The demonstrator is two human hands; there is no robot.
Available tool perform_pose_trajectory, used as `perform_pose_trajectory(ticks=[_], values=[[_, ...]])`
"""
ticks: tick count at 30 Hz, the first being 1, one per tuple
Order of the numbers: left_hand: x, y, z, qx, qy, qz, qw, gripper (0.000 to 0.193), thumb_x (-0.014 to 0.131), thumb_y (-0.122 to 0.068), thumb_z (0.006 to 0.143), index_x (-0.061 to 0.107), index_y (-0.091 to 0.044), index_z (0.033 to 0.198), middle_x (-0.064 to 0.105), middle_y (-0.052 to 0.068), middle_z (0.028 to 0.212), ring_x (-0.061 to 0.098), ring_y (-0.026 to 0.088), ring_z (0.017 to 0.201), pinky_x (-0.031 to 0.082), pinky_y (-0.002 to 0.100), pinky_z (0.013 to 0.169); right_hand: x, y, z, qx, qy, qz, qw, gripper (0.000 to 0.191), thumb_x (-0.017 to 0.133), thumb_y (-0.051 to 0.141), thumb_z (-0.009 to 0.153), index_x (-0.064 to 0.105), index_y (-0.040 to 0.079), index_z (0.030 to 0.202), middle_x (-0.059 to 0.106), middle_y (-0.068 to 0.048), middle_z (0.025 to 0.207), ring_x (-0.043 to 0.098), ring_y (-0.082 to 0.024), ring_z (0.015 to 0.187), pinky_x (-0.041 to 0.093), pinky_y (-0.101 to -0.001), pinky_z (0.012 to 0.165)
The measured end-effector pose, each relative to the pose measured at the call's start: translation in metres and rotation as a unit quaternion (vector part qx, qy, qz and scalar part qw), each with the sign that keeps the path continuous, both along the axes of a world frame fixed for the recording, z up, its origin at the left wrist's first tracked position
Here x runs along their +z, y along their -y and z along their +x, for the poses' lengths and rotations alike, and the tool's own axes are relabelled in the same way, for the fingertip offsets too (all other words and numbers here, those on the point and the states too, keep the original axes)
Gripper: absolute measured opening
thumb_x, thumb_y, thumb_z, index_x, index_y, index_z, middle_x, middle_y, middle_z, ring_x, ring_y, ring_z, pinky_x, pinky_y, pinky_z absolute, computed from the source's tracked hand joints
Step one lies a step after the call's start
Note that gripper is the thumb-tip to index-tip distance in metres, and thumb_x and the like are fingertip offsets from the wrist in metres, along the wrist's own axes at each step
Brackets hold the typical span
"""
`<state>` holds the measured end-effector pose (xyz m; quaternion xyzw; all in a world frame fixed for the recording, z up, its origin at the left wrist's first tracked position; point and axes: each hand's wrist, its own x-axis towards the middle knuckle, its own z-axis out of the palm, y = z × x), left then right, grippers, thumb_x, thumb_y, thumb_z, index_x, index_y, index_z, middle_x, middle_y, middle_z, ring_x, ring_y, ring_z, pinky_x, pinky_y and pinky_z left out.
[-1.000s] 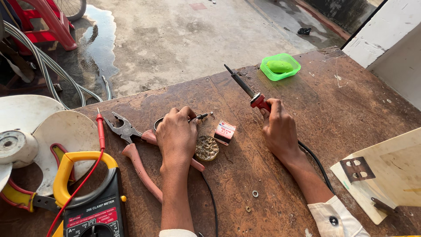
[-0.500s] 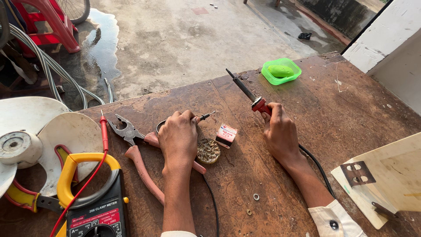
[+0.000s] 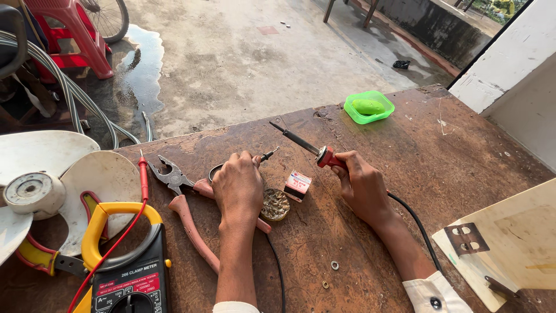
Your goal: The person sits at a workbench and uses a digital multimeter with probe leads on a small electronic component, adjusting the multimeter dial and handling the probe wires. They plug a power adapter into a power strip with an indicator bulb, then hold a soldering iron while touching the component's wires, continuing to probe it.
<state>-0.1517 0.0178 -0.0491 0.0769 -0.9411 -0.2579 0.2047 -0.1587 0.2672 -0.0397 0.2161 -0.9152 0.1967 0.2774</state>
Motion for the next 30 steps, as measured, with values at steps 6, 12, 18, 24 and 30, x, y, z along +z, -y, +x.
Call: perform_pose_trajectory(ticks=[6,12,18,24,30], values=[[0.001,0.001,0.000,0.018,-0.009,0.053,0.998,0.030,0.054,-0.028,0.104,0.070,-0.002,0.097,0.071,0.018,0.096,0.072,0.038,0.088,0.056,0.049,0.077,0.003,0.000,0.003,0.041,-0.025,-0.007,0.999,0.025,0.072,0.008,0.092,0.060,0.003,0.113,0.072,-0.018,0.096,0.072,-0.038,0.080,0.055,-0.0458,0.066],[0.000,0.002,-0.001,0.029,-0.031,0.091,0.995,0.019,0.057,-0.016,0.102,0.067,0.000,0.103,0.070,0.019,0.102,0.072,0.035,0.094,0.057,0.046,0.080,0.001,-0.001,0.003,0.034,-0.044,-0.015,0.998,0.024,0.072,0.007,0.092,0.060,0.003,0.112,0.072,-0.017,0.098,0.072,-0.036,0.080,0.055,-0.0444,0.065],[0.004,0.004,-0.001,0.022,-0.045,0.116,0.992,0.016,0.060,-0.007,0.097,0.064,0.002,0.111,0.066,0.020,0.110,0.072,0.037,0.096,0.057,0.046,0.082,-0.002,-0.003,-0.004,-0.080,-0.016,0.017,0.996,0.021,0.070,0.014,0.095,0.061,0.003,0.110,0.072,-0.016,0.094,0.072,-0.035,0.077,0.055,-0.0460,0.065],[0.013,0.005,0.003,0.018,-0.056,0.140,0.988,0.018,0.064,-0.004,0.093,0.060,0.001,0.111,0.063,0.020,0.110,0.071,0.038,0.096,0.057,0.048,0.080,-0.003,-0.006,-0.006,-0.104,-0.011,0.052,0.993,0.026,0.065,0.002,0.082,0.062,0.003,0.108,0.071,-0.015,0.101,0.071,-0.036,0.091,0.056,-0.0483,0.078],[0.016,0.007,0.003,0.009,-0.092,0.123,0.988,0.016,0.067,-0.010,0.094,0.064,-0.004,0.108,0.066,0.014,0.107,0.072,0.030,0.093,0.059,0.044,0.077,-0.004,-0.005,-0.006,-0.117,0.010,0.037,0.992,0.023,0.065,0.004,0.086,0.062,0.003,0.108,0.071,-0.015,0.102,0.070,-0.036,0.093,0.055,-0.0489,0.078]])
